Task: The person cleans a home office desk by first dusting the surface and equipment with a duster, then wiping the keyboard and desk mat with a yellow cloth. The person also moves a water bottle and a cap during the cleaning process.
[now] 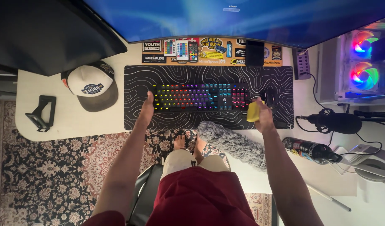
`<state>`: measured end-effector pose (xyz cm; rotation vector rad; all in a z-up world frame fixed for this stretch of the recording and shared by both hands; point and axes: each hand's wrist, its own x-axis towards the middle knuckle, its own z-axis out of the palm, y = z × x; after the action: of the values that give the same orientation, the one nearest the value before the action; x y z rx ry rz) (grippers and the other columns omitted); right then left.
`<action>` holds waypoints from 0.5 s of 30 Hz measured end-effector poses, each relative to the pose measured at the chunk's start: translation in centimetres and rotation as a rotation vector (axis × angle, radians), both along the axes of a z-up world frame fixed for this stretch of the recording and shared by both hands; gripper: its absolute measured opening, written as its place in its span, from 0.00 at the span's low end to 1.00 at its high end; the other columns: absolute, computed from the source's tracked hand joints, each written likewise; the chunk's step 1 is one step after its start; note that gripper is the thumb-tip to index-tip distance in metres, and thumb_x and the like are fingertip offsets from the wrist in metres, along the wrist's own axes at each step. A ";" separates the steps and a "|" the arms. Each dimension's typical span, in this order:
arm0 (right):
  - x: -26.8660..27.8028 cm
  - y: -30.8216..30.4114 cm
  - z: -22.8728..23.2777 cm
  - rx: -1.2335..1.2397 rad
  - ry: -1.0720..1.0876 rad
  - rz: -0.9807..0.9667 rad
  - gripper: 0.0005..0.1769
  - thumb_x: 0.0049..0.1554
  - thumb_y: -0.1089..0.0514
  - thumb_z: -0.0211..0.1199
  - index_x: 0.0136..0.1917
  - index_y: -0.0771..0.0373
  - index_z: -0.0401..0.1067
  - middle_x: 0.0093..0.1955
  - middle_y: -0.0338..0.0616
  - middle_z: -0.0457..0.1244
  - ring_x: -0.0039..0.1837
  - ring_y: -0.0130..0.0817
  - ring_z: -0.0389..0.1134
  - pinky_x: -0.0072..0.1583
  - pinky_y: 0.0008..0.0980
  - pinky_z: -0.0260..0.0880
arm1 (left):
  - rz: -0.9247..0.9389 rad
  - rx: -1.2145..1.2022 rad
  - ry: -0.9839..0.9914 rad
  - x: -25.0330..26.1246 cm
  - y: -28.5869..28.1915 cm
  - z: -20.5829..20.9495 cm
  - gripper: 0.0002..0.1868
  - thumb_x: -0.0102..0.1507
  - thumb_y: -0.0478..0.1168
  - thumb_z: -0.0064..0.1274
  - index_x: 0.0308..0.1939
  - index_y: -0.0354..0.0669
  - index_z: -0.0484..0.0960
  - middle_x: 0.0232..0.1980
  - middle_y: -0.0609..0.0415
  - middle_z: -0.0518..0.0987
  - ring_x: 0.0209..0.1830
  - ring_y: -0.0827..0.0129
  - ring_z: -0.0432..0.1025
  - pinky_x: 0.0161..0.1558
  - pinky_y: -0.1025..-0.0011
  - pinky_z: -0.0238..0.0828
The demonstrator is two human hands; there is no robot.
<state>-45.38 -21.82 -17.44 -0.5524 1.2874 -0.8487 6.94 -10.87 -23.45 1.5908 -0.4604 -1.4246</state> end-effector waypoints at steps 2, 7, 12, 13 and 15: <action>-0.1 -0.3 -0.3 0.003 0.019 -0.006 0.24 0.64 0.37 0.59 0.60 0.58 0.72 0.48 0.36 0.65 0.49 0.30 0.68 0.50 0.35 0.70 | -0.112 0.012 -0.360 0.4 -0.6 -1.5 0.43 0.76 0.68 0.27 0.72 0.28 0.64 0.70 0.39 0.70 0.73 0.52 0.63 0.69 0.62 0.57; 0.7 -0.2 1.7 0.034 0.078 -0.007 0.25 0.63 0.37 0.58 0.60 0.58 0.72 0.47 0.37 0.65 0.48 0.30 0.68 0.49 0.36 0.70 | -0.459 -0.209 -1.172 1.0 -0.8 -6.2 0.23 0.72 0.39 0.33 0.68 0.28 0.63 0.56 0.35 0.75 0.56 0.42 0.67 0.59 0.52 0.65; 0.0 -0.2 0.7 0.013 0.119 0.002 0.26 0.64 0.37 0.58 0.61 0.59 0.73 0.47 0.37 0.65 0.48 0.30 0.67 0.49 0.35 0.69 | -0.507 -0.385 -1.408 -0.5 -1.1 -4.0 0.14 0.69 0.27 0.39 0.59 0.30 0.63 0.49 0.35 0.76 0.43 0.38 0.68 0.49 0.48 0.68; 0.0 -0.2 0.5 0.002 0.116 -0.003 0.26 0.64 0.37 0.59 0.61 0.59 0.73 0.48 0.37 0.65 0.48 0.29 0.67 0.49 0.35 0.69 | -0.500 -0.397 -1.422 -0.5 -1.0 -4.1 0.13 0.69 0.28 0.39 0.58 0.30 0.64 0.49 0.35 0.76 0.43 0.38 0.68 0.49 0.48 0.68; 0.1 -0.2 0.3 -0.010 0.112 -0.008 0.26 0.64 0.37 0.59 0.61 0.60 0.73 0.48 0.37 0.65 0.48 0.29 0.67 0.49 0.35 0.69 | -0.493 -0.410 -1.437 -0.8 -0.9 -3.4 0.12 0.70 0.28 0.39 0.58 0.30 0.64 0.49 0.35 0.76 0.42 0.38 0.68 0.48 0.48 0.68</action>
<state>-45.24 -22.04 -17.18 -0.6098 1.3890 -0.8407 6.13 -11.75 -26.83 1.9741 -1.9059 -0.1638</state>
